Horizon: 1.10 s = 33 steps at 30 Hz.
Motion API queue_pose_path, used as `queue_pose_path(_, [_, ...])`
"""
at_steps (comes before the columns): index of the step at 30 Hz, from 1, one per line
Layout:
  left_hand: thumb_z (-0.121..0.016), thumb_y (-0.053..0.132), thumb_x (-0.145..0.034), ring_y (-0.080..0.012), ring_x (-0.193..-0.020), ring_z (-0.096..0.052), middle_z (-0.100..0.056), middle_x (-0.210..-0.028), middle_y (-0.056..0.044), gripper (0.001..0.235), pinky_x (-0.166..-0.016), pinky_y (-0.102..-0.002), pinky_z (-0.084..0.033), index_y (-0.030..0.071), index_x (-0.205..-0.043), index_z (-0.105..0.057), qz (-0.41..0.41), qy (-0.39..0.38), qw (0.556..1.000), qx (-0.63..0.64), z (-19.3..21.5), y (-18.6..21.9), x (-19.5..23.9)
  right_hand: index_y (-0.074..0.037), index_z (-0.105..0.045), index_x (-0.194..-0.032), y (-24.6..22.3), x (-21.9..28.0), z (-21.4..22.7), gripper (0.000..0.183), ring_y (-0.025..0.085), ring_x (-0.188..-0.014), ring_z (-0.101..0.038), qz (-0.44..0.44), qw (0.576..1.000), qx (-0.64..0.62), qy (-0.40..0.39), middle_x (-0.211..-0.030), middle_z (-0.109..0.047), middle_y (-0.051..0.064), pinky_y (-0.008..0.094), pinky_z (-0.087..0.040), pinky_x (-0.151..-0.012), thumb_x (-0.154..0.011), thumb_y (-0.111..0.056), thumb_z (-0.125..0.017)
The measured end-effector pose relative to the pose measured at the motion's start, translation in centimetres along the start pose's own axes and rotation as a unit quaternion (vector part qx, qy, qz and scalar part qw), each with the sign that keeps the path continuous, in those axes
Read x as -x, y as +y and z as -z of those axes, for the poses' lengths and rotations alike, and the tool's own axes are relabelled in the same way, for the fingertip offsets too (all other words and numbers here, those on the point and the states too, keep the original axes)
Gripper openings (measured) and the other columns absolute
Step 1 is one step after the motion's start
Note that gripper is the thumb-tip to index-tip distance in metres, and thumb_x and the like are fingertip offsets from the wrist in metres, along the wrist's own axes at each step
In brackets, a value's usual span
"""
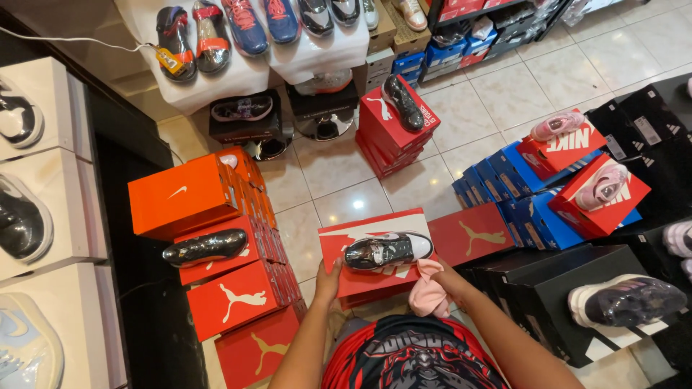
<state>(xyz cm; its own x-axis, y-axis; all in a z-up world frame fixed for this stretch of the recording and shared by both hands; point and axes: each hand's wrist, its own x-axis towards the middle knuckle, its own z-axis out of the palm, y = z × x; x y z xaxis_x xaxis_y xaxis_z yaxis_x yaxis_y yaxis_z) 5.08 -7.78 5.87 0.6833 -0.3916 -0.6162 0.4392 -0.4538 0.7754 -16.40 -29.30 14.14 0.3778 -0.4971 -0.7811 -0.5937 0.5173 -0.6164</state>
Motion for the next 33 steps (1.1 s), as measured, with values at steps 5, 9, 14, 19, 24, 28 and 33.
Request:
queue_pose_path(5, [-0.066,0.056,-0.097,-0.0442,-0.140,-0.047,-0.054,-0.146,-0.030,0.078,-0.113,-0.056,-0.041,0.005,-0.152,-0.046,-0.012,0.002,1.000,-0.027,3.9,3.0,1.9,-0.013,-0.026,-0.164,2.6,-2.5,-0.4,0.096,0.048,-0.136,-0.050,-0.006,0.999,-0.009,-0.032,-0.151,-0.047,0.036,0.060,-0.048,-0.103,-0.075,0.005,-0.058])
queue_pose_path(9, [-0.067,0.063,-0.094,-0.0434,-0.140,-0.047,-0.055,-0.145,-0.030,0.084,-0.114,-0.057,-0.040,0.006,-0.152,-0.047,-0.010,0.012,0.999,-0.044,8.3,2.2,1.2,-0.013,-0.025,-0.164,2.0,-1.0,-3.5,0.095,0.047,-0.134,-0.051,-0.009,0.998,0.018,-0.056,-0.153,-0.043,0.036,0.057,-0.050,-0.102,-0.077,0.003,-0.058])
queue_pose_path(14, [-0.068,0.057,-0.095,-0.0419,-0.152,-0.027,-0.033,-0.161,-0.031,0.093,-0.122,-0.056,-0.025,-0.003,-0.157,-0.035,-0.001,0.036,0.999,-0.024,14.9,5.0,3.7,-0.021,-0.032,-0.163,3.1,-1.0,-7.7,0.096,0.046,-0.129,-0.057,-0.020,0.996,0.042,-0.081,-0.147,-0.048,0.036,0.051,-0.056,-0.093,-0.074,0.000,-0.062])
queue_pose_path(19, [-0.068,0.055,-0.095,-0.0419,-0.152,-0.026,-0.034,-0.159,-0.032,0.093,-0.123,-0.055,-0.024,-0.006,-0.156,-0.034,0.014,0.056,0.998,-0.012,19.1,8.7,7.0,-0.020,-0.035,-0.161,7.4,-5.2,-11.3,0.097,0.043,-0.114,-0.064,-0.025,0.994,0.049,-0.093,-0.136,-0.057,0.031,0.051,-0.060,-0.079,-0.070,-0.002,-0.064])
queue_pose_path(24, [-0.068,0.052,-0.095,-0.0419,-0.151,-0.027,-0.035,-0.158,-0.033,0.090,-0.123,-0.055,-0.025,-0.007,-0.155,-0.034,0.017,0.073,0.997,-0.005,23.9,8.2,7.8,-0.012,-0.039,-0.159,0.8,2.0,-18.0,0.094,0.044,-0.119,-0.061,-0.005,0.990,0.062,-0.130,-0.135,-0.058,0.034,0.053,-0.056,-0.086,-0.069,0.002,-0.061])
queue_pose_path(28, [-0.067,0.047,-0.098,-0.0438,-0.150,-0.029,-0.036,-0.156,-0.036,0.084,-0.122,-0.055,-0.026,-0.008,-0.154,-0.036,0.007,0.107,0.994,0.026,26.7,6.7,7.5,-0.004,-0.047,-0.152,1.7,0.5,-20.8,0.083,0.046,-0.121,-0.059,-0.008,0.986,0.087,-0.145,-0.134,-0.058,0.037,0.054,-0.052,-0.094,-0.070,0.004,-0.060])
queue_pose_path(33, [-0.068,0.041,-0.100,-0.0408,-0.150,-0.031,-0.038,-0.156,-0.033,0.077,-0.121,-0.053,-0.029,-0.006,-0.154,-0.038,-0.002,0.132,0.990,0.056,31.3,3.4,6.6,-0.008,-0.041,-0.156,5.7,-3.9,-23.3,0.090,0.041,-0.107,-0.066,-0.020,0.978,0.118,-0.173,-0.126,-0.062,0.031,0.049,-0.058,-0.075,-0.070,0.002,-0.063])
